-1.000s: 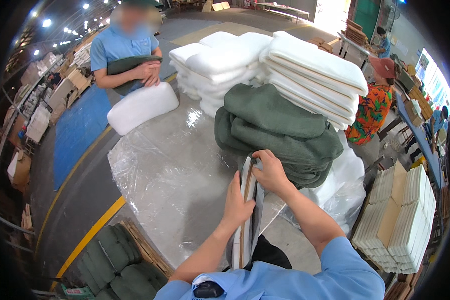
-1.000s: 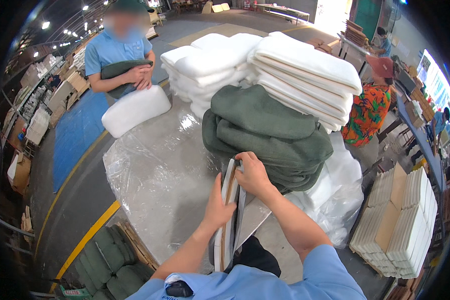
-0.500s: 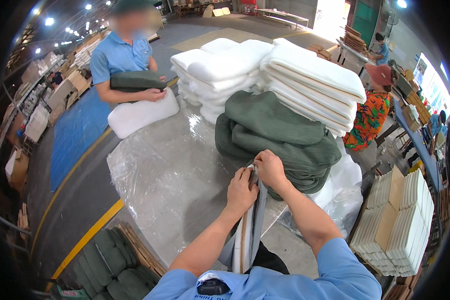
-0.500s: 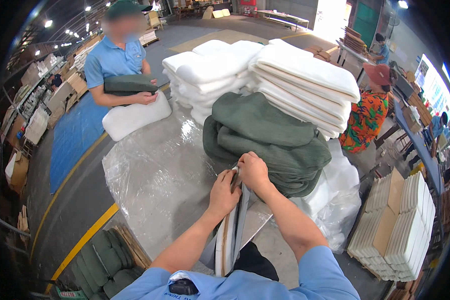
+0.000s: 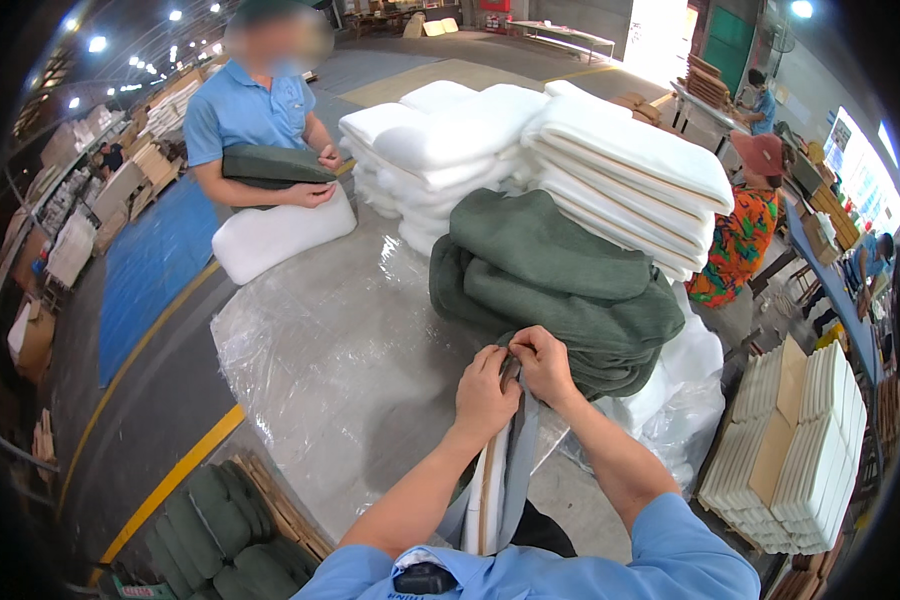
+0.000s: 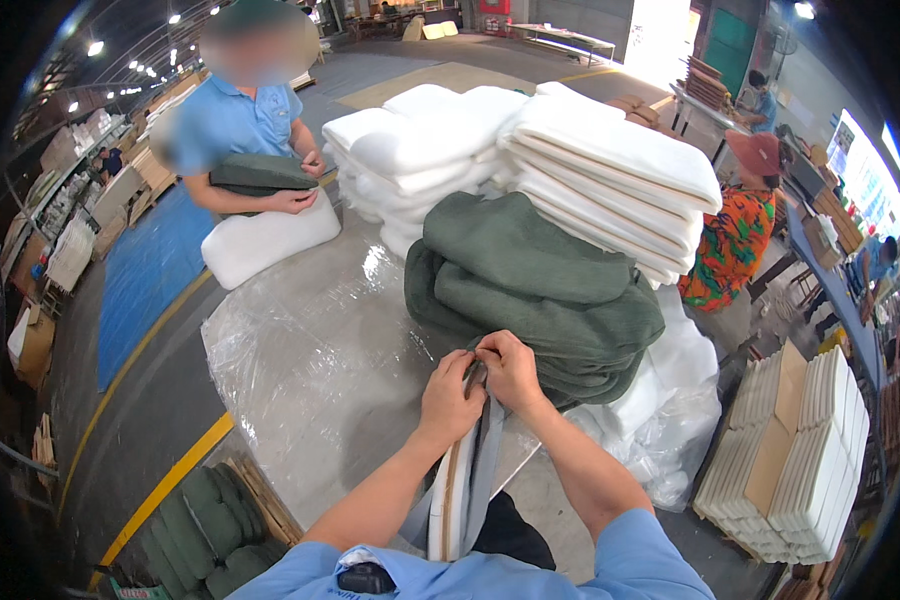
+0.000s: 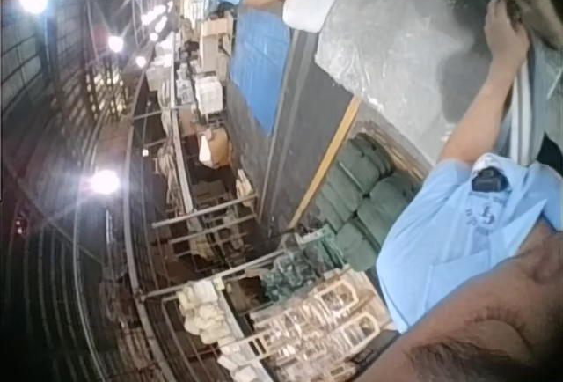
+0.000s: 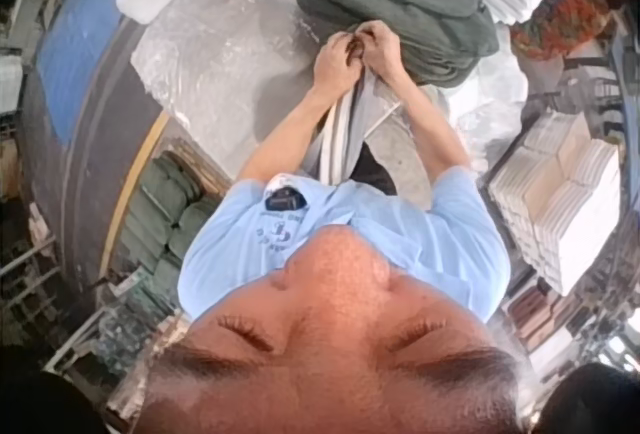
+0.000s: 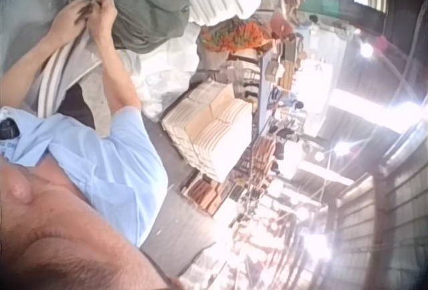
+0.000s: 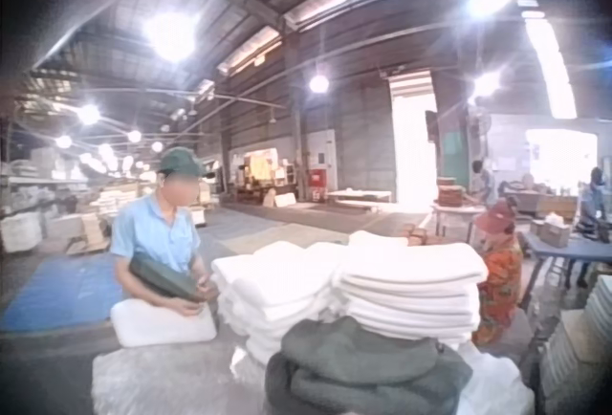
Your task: The person inserts white foam inserts into green fabric covers, folds and smooths the edges, and stacks the finished items on a pallet. A coworker performs similar actions across the table.
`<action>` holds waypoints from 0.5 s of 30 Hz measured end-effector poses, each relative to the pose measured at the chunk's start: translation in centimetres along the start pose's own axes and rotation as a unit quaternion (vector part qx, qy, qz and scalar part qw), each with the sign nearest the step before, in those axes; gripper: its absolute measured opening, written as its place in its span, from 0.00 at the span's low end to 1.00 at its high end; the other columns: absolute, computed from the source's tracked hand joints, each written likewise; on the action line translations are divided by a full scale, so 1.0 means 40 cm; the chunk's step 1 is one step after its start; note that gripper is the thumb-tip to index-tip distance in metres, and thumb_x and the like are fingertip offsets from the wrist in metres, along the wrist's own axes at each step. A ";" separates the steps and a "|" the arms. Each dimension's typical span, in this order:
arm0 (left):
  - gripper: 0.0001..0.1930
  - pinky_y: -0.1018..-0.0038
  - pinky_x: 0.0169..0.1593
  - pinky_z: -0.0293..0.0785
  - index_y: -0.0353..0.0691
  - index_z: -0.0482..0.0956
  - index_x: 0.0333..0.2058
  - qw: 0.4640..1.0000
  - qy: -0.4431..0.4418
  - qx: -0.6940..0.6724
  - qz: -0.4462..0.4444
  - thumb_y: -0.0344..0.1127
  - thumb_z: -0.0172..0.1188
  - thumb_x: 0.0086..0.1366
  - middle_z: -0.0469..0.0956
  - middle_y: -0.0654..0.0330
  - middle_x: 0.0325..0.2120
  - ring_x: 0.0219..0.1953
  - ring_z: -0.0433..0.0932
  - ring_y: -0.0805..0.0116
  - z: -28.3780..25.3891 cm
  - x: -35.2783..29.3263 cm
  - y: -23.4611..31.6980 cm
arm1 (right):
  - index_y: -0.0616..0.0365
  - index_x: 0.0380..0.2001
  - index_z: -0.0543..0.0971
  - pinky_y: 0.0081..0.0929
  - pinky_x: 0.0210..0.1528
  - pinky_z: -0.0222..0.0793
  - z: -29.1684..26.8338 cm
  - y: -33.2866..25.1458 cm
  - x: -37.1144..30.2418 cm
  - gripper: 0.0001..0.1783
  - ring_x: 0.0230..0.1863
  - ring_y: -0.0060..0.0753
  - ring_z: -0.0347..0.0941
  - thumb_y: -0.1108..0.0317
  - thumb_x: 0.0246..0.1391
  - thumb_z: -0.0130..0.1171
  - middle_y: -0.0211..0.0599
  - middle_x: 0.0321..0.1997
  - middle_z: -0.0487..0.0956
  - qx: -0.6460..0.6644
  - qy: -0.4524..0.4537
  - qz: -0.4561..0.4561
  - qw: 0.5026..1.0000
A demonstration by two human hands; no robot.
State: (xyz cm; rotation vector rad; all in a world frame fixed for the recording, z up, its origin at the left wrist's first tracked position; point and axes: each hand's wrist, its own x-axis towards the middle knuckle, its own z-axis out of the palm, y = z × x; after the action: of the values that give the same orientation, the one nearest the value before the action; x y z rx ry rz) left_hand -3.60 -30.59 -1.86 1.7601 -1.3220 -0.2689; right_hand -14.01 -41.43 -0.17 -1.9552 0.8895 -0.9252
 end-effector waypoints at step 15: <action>0.27 0.62 0.67 0.71 0.34 0.72 0.58 0.982 -0.040 -0.161 -0.089 0.25 0.63 0.59 0.79 0.49 0.59 0.62 0.78 0.56 -0.100 0.038 -0.062 | 0.61 0.60 0.82 0.26 0.66 0.67 0.097 0.100 -0.071 0.20 0.62 0.22 0.74 0.62 0.81 0.47 0.32 0.61 0.84 0.368 0.070 0.128 0.918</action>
State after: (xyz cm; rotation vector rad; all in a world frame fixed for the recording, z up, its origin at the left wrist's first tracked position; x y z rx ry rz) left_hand 1.17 -29.75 -0.90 1.6034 -1.1058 -0.6251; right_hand -13.20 -39.56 -6.07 -1.1133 0.7070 -1.0552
